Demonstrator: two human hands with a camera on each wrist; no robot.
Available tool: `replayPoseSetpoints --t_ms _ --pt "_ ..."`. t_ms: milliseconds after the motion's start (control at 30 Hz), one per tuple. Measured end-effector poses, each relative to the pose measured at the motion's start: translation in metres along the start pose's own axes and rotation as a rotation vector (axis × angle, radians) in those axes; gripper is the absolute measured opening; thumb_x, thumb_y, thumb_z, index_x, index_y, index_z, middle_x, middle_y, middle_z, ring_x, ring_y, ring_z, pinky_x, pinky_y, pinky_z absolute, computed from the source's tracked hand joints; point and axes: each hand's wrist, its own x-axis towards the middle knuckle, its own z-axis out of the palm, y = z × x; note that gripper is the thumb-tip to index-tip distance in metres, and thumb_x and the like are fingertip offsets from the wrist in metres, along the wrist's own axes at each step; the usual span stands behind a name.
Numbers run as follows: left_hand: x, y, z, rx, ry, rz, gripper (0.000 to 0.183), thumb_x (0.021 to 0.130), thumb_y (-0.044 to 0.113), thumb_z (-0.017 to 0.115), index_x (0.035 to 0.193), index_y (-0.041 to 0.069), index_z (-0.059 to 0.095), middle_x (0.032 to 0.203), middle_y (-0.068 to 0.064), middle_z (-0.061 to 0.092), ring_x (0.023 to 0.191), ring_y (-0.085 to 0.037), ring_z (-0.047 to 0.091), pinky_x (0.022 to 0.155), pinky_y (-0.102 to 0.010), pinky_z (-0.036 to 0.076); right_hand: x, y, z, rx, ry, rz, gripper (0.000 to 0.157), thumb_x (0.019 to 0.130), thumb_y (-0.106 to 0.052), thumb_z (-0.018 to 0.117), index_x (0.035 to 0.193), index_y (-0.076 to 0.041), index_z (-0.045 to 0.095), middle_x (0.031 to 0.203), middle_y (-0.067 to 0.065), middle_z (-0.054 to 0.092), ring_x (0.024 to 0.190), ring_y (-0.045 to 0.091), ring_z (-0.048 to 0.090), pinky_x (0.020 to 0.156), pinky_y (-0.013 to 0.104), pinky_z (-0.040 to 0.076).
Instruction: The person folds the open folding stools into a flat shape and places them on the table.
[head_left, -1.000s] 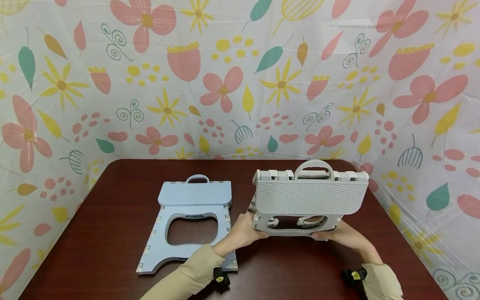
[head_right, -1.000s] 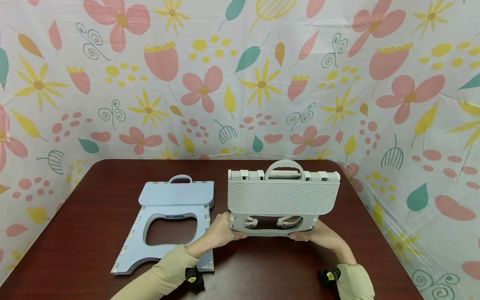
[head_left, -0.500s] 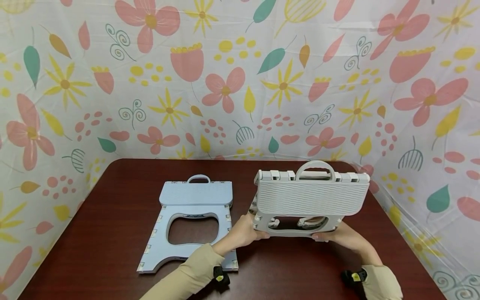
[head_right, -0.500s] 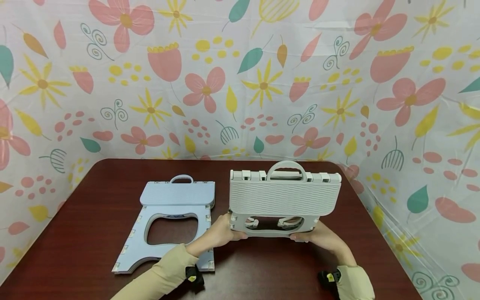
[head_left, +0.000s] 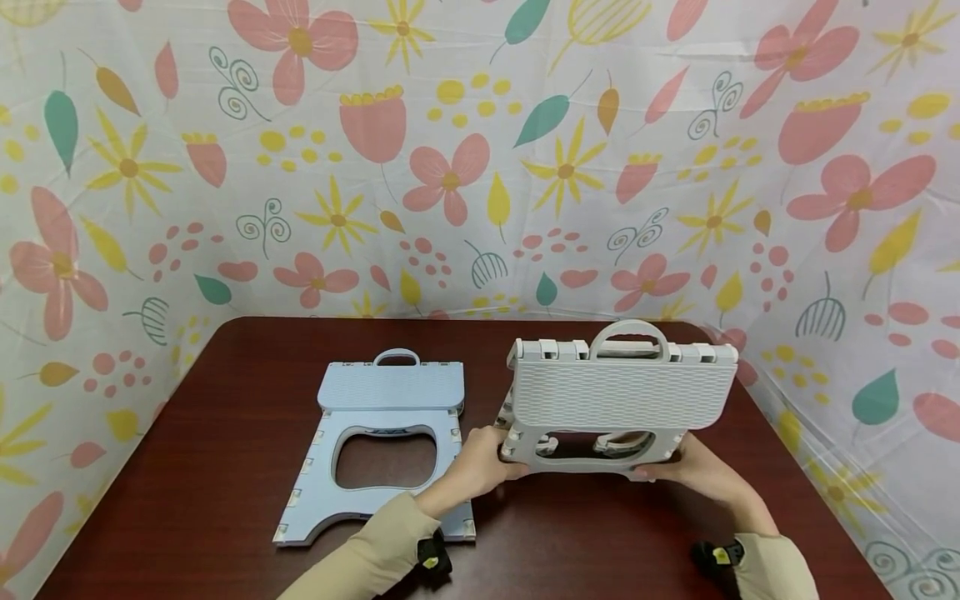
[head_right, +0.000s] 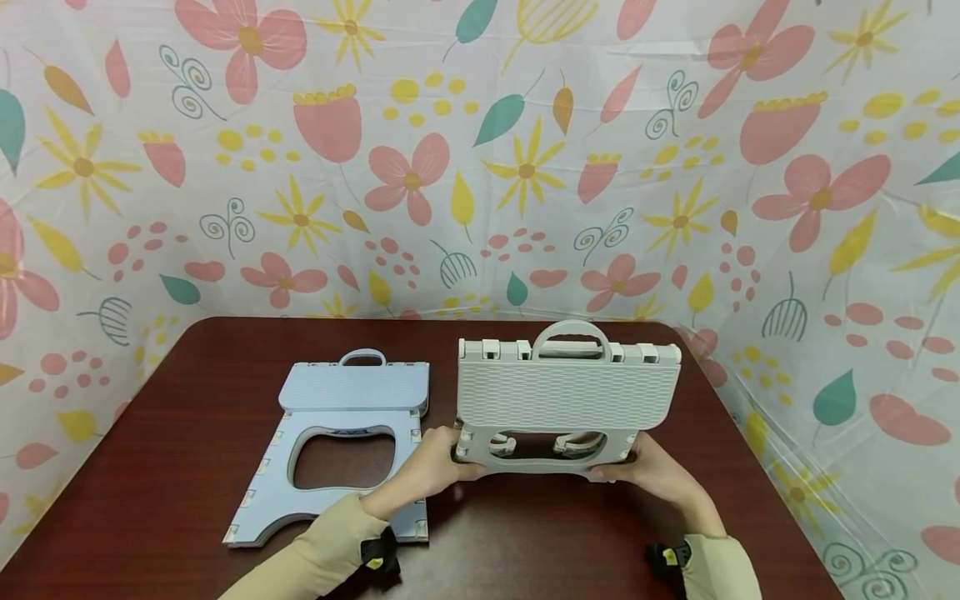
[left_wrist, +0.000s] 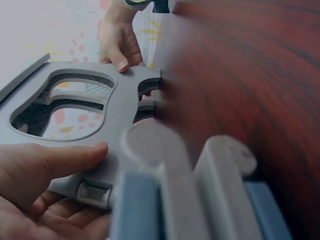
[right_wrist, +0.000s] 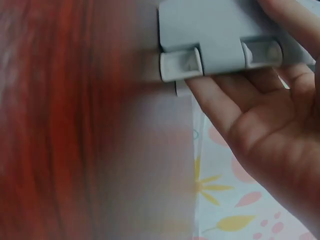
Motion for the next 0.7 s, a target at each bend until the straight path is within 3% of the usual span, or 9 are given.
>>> replayPoseSetpoints --t_ms 167,300,500,700 --pt "-0.0061 0.0022 -0.0081 0.017 0.019 0.033 0.026 0.077 0.019 0.073 0.101 0.013 0.069 0.091 -0.002 0.072 0.079 -0.007 0.065 0.064 -0.017 0.048 -0.0041 -0.0013 -0.0075 0.000 -0.028 -0.067 0.025 0.081 -0.007 0.067 0.105 0.001 0.063 0.096 0.002 0.070 0.083 0.010 0.065 0.069 0.026 0.051" --pt "-0.0080 0.0013 -0.0089 0.038 0.033 0.058 0.023 0.079 0.019 0.071 0.101 0.012 0.069 0.090 -0.003 0.072 0.075 -0.003 0.063 0.063 -0.015 0.046 -0.0050 -0.0002 -0.0094 0.009 -0.034 -0.067 0.015 0.083 -0.006 0.065 0.097 0.000 0.066 0.091 0.001 0.071 0.081 0.008 0.064 0.069 0.024 0.050" --pt "-0.0092 -0.0022 -0.0055 -0.002 0.035 0.061 0.020 0.080 0.018 0.070 0.099 0.010 0.069 0.081 -0.004 0.071 0.048 0.002 0.042 0.052 -0.014 0.039 -0.0053 0.0044 -0.0080 0.000 -0.015 -0.091 0.012 0.083 -0.004 0.064 0.094 -0.001 0.067 0.088 -0.001 0.071 0.078 0.008 0.064 0.066 0.025 0.050" --pt "-0.0102 -0.0005 -0.0045 -0.011 0.047 0.068 0.021 0.079 0.018 0.070 0.098 0.009 0.070 0.080 -0.004 0.071 0.047 0.005 0.039 0.049 -0.013 0.037 -0.0068 0.0062 -0.0079 -0.009 -0.012 -0.090 0.008 0.082 -0.005 0.065 0.089 -0.002 0.066 0.083 -0.005 0.070 0.074 0.006 0.063 0.062 0.028 0.050"
